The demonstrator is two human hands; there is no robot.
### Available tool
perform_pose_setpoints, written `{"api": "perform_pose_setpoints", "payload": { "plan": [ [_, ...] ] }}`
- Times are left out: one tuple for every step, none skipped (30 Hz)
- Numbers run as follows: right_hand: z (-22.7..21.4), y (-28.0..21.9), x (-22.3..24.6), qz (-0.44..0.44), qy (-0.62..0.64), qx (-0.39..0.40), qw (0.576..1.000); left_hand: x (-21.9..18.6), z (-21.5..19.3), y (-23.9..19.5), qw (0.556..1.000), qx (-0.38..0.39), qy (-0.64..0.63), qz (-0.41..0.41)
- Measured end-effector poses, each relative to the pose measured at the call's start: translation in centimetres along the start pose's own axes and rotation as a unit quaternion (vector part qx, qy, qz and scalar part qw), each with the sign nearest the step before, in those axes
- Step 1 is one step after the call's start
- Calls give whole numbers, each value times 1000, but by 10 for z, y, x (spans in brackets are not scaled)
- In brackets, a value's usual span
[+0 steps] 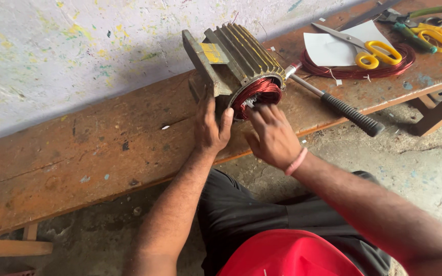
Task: The person cuts a piece of white insulation paper with scissors and inserts it into the slots of an electric motor stator. They then use a flat metal tool and a hammer to press and secure the copper windings deep into the stator core.
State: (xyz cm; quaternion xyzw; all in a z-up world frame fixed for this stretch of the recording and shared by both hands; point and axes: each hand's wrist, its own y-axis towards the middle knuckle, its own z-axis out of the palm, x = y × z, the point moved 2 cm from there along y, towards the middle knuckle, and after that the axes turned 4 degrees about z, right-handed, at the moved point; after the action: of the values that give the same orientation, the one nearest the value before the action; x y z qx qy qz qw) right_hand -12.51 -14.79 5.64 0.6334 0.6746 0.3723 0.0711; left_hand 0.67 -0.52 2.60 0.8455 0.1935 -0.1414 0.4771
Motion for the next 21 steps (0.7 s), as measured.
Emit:
{"api": "perform_pose_setpoints", "payload": {
  "plan": [
    [7, 8, -4, 51, -11, 30, 998, 1, 0, 0, 1000, 0, 1, -2],
    [12, 16, -7, 51, -10, 31, 998, 1, 0, 1, 1000, -7, -1, 1],
    [15, 23, -11, 50, 15, 13, 999, 1, 0, 1, 1000, -15, -4, 3],
    [18, 26, -13, 50, 39, -4, 998, 1, -1, -1, 1000, -15, -4, 2],
    [22, 26, -14, 49, 37, -6, 998, 2, -1, 0, 1000, -11, 1, -3],
    [25, 25, -15, 77, 51, -14, 996, 3, -1, 1, 1000, -7, 6, -7],
    [28, 25, -17, 102, 68, -22, 992, 3, -1, 3, 1000, -9, 7, -7],
    [31, 25, -19, 99, 68, -22, 993, 4, 0, 5, 1000, -13, 3, -5],
    [32, 23, -20, 78, 72, -49, 993, 3, 0, 3, 1000, -14, -2, -4],
    [33, 20, -20, 57, 77, -76, 993, 3, -1, 1, 1000, -13, -1, -5],
    [34, 20, -21, 58, 77, -77, 992, 3, 0, 2, 1000, -17, 4, 0],
    [36, 20, -19, 55, 45, -66, 995, 3, 0, 2, 1000, -20, 9, 4],
    [37, 19, -18, 54, 14, -53, 997, 2, 1, 1, 1000, -18, 8, 4],
    [39, 19, -16, 57, 13, -54, 997, 2, 1, 0, 1000, -12, 6, -6],
    [40, 21, -13, 43, 25, -66, 997, 3, 1, 0, 1000, -8, 5, -16],
    [41, 23, -13, 29, 37, -78, 996, 3, 2, 0, 1000, -7, 4, -15],
    [39, 24, -16, 28, 37, -79, 996, 3, 2, 1, 1000, -10, 6, -11],
    [38, 25, -22, 38, 46, -40, 997, 3, 2, 1, 1000, -14, 9, -6],
    [39, 26, -26, 46, 57, -1, 997, 3, 2, 0, 1000, -16, 10, -7],
    [38, 26, -29, 44, 57, 0, 997, 3, 3, 0, 1000, -13, 10, -10],
    [36, 24, -29, 17, 55, -12, 998, 3, 2, -2, 1000, -9, 11, -14]
  ]
}}
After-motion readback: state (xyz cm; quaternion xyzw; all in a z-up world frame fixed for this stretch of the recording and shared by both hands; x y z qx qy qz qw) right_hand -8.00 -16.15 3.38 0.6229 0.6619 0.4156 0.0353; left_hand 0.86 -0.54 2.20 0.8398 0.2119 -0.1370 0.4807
